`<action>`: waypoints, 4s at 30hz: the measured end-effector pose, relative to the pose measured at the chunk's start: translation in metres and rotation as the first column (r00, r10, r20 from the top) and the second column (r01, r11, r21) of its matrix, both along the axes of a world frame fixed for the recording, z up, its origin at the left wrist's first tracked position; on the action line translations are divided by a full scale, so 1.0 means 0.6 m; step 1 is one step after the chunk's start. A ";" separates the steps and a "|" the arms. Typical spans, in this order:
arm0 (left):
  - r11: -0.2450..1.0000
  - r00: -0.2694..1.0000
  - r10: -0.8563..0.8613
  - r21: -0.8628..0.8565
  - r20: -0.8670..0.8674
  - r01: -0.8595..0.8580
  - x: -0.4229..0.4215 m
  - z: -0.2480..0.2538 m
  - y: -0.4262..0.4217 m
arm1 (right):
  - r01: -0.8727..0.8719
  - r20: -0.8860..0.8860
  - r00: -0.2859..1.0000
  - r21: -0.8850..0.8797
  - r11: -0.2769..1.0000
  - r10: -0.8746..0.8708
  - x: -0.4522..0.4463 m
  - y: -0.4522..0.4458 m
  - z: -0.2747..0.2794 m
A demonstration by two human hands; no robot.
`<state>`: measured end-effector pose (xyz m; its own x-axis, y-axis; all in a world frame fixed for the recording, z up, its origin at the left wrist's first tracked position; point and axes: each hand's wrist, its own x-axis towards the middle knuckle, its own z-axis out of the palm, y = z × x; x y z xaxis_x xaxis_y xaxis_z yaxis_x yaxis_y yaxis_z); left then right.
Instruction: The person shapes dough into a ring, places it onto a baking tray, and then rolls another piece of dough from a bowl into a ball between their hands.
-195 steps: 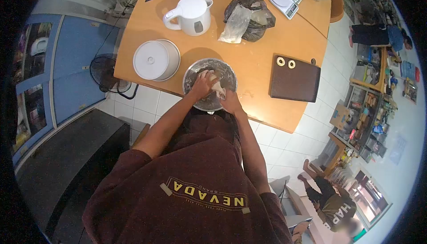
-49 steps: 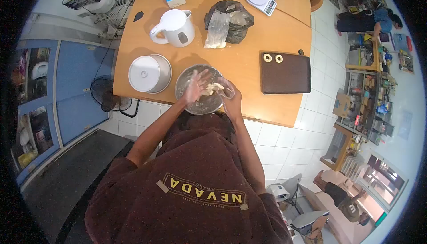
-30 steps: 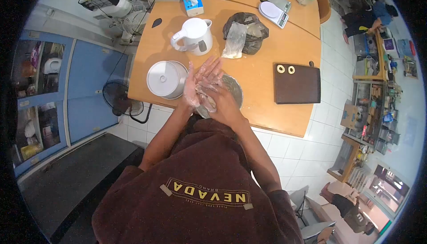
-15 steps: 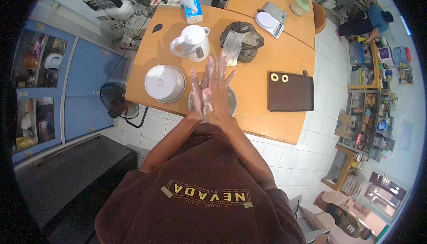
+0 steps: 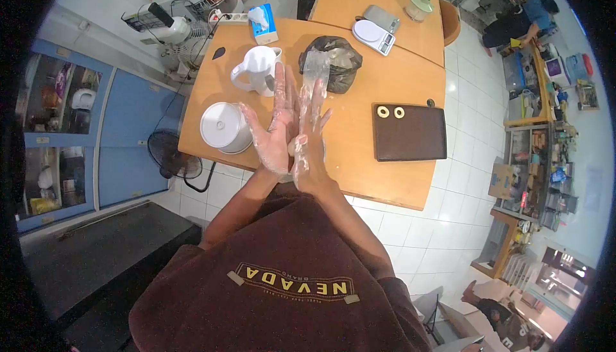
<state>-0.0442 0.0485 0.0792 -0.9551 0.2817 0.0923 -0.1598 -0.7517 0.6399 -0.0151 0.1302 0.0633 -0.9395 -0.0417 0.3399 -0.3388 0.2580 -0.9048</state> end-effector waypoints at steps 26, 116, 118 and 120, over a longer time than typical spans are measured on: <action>0.892 0.924 0.020 -0.410 -0.382 -0.189 0.078 0.004 0.126 | -0.094 -0.279 0.958 -0.057 0.994 0.074 0.052 0.121 0.054; 0.986 0.943 0.030 -0.145 -0.330 -0.082 0.074 0.012 0.112 | -0.190 -0.168 0.971 -0.109 0.976 0.170 0.058 0.102 0.097; 0.958 0.907 0.024 -0.250 -0.421 -0.141 0.088 0.040 0.118 | -0.105 -0.180 0.980 -0.103 0.989 0.085 0.044 0.102 0.076; 0.921 0.919 -0.030 -0.368 -0.394 -0.127 0.108 0.059 0.105 | -0.074 -0.243 0.969 -0.097 0.992 0.049 0.034 0.109 0.069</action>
<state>0.0206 0.1112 0.1146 -0.8787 0.3243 0.3503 0.1883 -0.4390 0.8785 0.0050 0.1954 0.1045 -0.8268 -0.0490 0.5604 -0.5613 0.1379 -0.8160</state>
